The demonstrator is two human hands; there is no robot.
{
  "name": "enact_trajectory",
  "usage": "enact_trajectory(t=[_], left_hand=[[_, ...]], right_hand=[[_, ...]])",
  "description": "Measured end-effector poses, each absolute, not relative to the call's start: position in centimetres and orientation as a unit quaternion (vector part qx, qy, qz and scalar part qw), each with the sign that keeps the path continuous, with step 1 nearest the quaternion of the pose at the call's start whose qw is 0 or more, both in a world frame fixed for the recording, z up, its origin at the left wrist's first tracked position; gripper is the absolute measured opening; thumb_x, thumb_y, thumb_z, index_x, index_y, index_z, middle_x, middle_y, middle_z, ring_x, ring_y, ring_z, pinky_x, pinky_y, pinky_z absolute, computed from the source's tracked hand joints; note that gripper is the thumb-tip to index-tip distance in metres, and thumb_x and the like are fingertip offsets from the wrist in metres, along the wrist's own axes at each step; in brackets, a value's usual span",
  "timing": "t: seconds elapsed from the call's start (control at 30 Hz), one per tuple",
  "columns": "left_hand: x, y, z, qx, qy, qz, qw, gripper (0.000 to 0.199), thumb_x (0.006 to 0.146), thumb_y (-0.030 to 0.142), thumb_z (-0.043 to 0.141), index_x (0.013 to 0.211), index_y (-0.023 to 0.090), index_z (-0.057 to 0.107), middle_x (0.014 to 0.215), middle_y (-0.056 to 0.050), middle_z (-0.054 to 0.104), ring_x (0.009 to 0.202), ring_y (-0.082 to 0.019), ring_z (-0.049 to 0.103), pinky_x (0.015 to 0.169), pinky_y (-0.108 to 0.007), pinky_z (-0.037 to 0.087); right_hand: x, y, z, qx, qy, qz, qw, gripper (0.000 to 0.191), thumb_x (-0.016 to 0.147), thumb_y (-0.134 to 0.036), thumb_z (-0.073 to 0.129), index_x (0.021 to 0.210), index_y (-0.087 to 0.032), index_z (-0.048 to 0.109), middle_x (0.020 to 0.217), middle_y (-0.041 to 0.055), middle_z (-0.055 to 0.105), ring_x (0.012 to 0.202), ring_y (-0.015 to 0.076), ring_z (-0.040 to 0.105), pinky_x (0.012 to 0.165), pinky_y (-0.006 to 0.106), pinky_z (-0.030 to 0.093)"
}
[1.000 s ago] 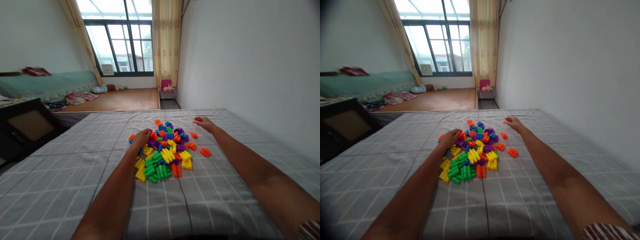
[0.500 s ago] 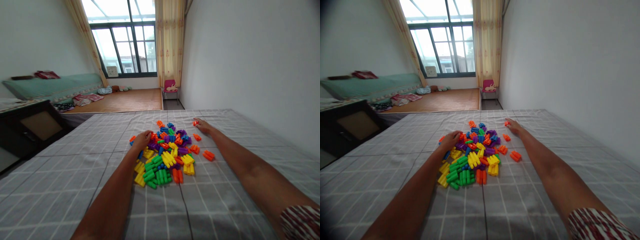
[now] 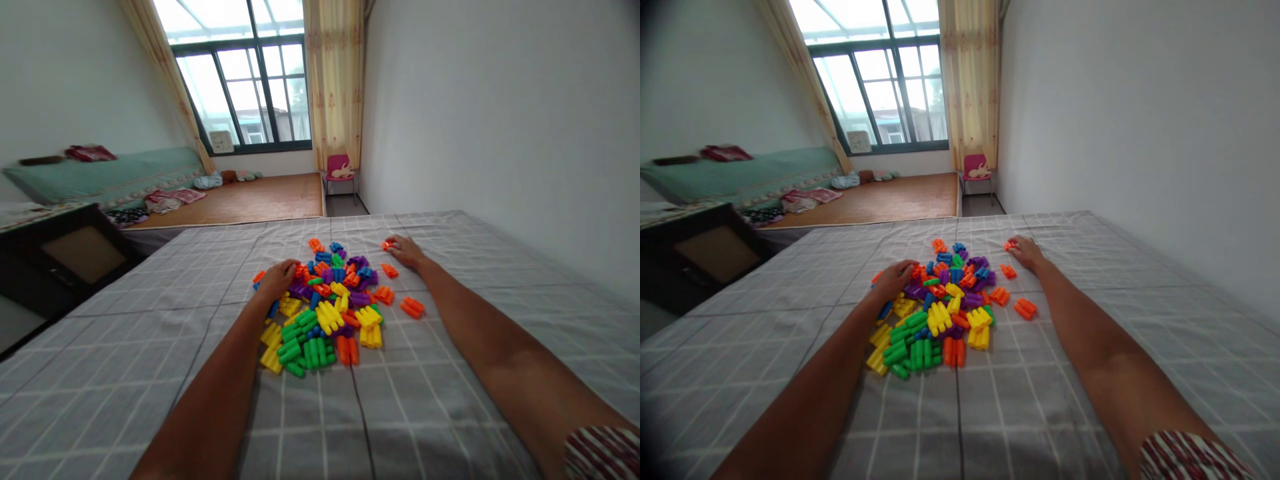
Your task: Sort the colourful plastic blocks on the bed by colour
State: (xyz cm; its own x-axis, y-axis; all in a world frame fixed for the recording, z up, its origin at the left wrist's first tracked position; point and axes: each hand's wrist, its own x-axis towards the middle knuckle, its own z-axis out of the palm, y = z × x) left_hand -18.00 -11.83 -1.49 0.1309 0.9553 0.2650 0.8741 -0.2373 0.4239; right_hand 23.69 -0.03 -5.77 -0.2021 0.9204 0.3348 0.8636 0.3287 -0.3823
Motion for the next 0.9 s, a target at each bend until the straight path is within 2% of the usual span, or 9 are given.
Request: enact_trajectory(t=[0.17,0.37,0.6,0.73,0.9], left_hand=[[-18.3,-11.4,-1.8,0.745,0.614,0.246,0.084,0.04,0.092,0.035,0.036,0.116,0.021,0.065,0.113,-0.006,0.07,0.105,-0.022,0.063,0.091,-0.031,0.047],[-18.5,-11.2,-1.9,0.753,0.607,0.241,0.078,0.042,0.092,0.036,0.035,0.116,0.021,0.065,0.112,-0.006,0.07,0.105,-0.022,0.063,0.09,-0.03,0.047],[-18.6,-11.1,-2.0,0.751,0.61,0.239,0.079,0.043,0.092,0.037,0.033,0.117,0.021,0.065,0.11,-0.006,0.071,0.102,-0.021,0.063,0.089,-0.03,0.047],[-18.7,-11.0,-2.0,0.756,0.604,0.242,0.078,0.043,0.091,0.037,0.034,0.116,0.021,0.065,0.112,-0.005,0.07,0.104,-0.021,0.063,0.09,-0.03,0.047],[-18.6,-11.0,-2.0,0.754,0.605,0.244,0.077,0.043,0.091,0.037,0.034,0.115,0.022,0.066,0.112,-0.005,0.07,0.104,-0.021,0.063,0.089,-0.03,0.047]], right_hand=[[25.9,-1.3,-3.9,-0.545,-0.784,0.119,0.273,0.037,0.074,-0.04,0.068,0.104,-0.019,0.064,0.111,0.0078,0.068,0.103,0.0232,0.061,0.091,0.037,0.046],[26.6,-2.1,-4.3,-0.585,-0.754,0.14,0.266,0.037,0.073,-0.041,0.068,0.103,-0.02,0.064,0.105,0.0075,0.068,0.099,0.0233,0.062,0.086,0.037,0.048],[27.2,-1.6,-4.2,-0.544,-0.772,0.213,0.25,0.051,0.067,-0.039,0.073,0.112,-0.018,0.063,0.11,0.0088,0.067,0.101,0.0231,0.061,0.088,0.036,0.048],[27.3,-1.6,-4.0,-0.542,-0.786,0.201,0.221,0.045,0.071,-0.043,0.069,0.109,-0.019,0.067,0.11,0.0084,0.068,0.1,0.0246,0.061,0.09,0.037,0.048],[26.9,-2.1,-1.9,-0.556,-0.789,0.176,0.195,0.058,0.067,-0.047,0.073,0.119,-0.021,0.065,0.12,0.0109,0.064,0.109,0.0279,0.058,0.092,0.038,0.046]])
